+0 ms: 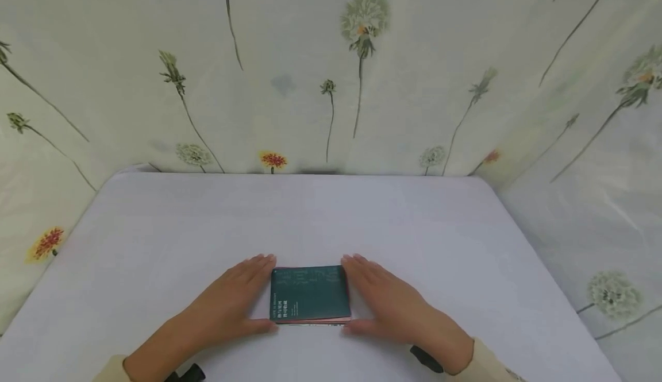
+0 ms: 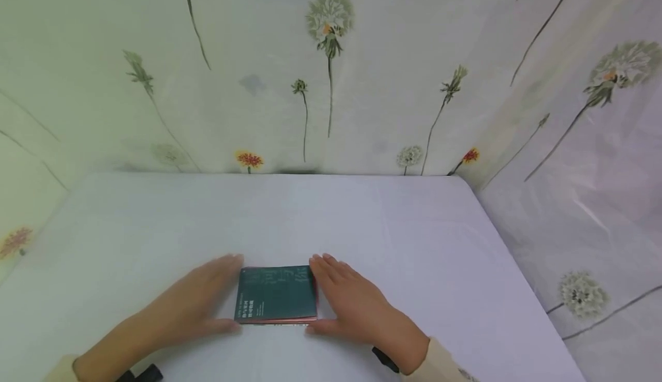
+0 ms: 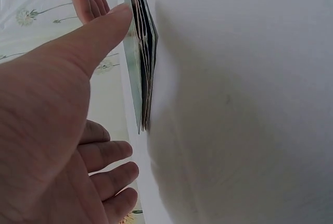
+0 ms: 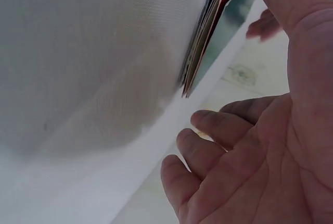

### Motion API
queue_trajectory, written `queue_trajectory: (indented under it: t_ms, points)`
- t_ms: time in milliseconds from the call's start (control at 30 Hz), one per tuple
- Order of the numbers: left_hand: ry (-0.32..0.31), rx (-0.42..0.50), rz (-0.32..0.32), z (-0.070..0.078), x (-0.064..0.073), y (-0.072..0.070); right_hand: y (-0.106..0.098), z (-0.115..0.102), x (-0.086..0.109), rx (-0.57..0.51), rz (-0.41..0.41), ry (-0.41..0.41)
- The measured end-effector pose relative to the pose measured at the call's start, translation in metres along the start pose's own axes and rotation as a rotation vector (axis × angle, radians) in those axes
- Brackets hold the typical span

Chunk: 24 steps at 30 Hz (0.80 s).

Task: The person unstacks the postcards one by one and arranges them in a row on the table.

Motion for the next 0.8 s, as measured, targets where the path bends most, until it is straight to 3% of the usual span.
queue_trajectory:
  t_ms: [233, 467, 800]
  points:
    - [0.009, 0.023, -0.032, 0.0, -0.003, 0.003, 0.008, -0.002, -0.013, -0.044, -0.053, -0.016]
    - [0.029, 0.015, -0.012, -0.004, -0.004, 0.006, 0.011, -0.001, -0.018, -0.045, -0.094, -0.001]
    - [0.045, 0.025, 0.002, -0.003, -0.006, 0.005, 0.01, 0.0, -0.018, -0.065, -0.066, -0.009]
Point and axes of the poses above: each hand's wrist, its own x-axis away from the middle knuckle, its own y-axis out of the palm, z = x × y, the point moved 5 cm from there along -x, towards the middle knuckle, and after that the axes turned 3 degrees about -y, right-handed, at the moved point
